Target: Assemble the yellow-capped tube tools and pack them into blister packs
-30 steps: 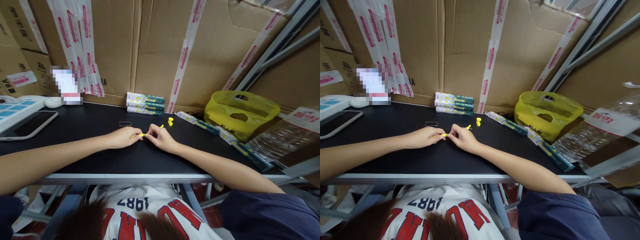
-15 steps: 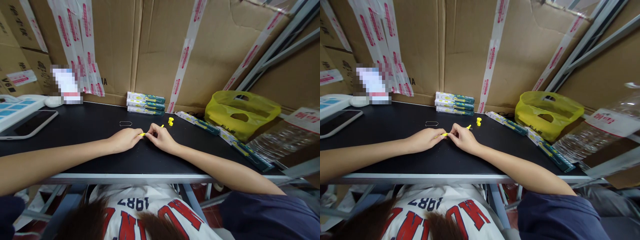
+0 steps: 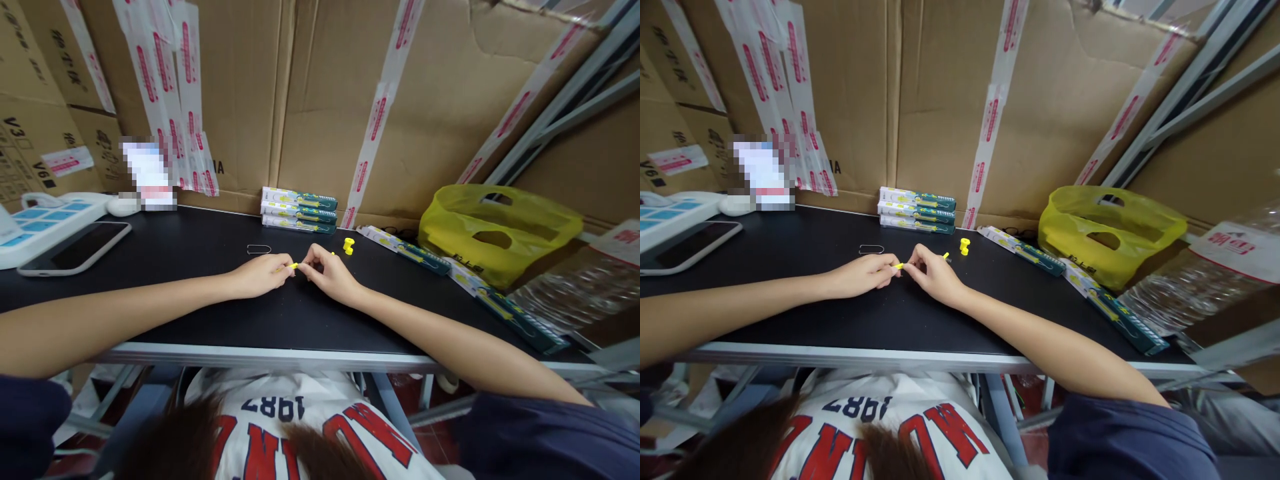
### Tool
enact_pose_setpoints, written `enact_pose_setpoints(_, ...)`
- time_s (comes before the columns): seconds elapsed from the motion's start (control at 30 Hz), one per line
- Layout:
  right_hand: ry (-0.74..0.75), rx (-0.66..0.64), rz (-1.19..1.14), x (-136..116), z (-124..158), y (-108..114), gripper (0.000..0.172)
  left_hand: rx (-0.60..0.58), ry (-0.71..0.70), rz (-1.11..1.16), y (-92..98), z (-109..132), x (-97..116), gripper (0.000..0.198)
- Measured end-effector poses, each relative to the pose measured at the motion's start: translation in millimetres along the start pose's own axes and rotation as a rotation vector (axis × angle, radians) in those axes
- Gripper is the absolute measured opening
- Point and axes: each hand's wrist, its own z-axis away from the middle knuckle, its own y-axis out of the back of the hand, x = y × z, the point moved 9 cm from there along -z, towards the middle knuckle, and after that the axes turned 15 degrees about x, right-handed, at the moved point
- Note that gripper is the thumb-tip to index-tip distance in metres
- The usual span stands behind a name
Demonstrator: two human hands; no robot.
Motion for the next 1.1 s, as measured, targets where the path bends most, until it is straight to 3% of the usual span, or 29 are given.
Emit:
enact_pose_setpoints(0.43, 0.027, -0.096, -0.036, 1, 1, -3, 0.015, -0.03, -0.011, 0.062, 3.3, 1, 1, 0.024)
enact_pose_setpoints(0.67, 0.219, -0.213, 0.208, -9, 3, -9, 0.027, -0.043, -0.005, 0.081, 0.5, -1, -4, 0.027)
enact_pose_setpoints(1.1, 0.286, -0.247, 0.286, -9, 7, -13, 0.027, -0.069, -0.001, 0.011, -3.9, 1, -3, 0.027)
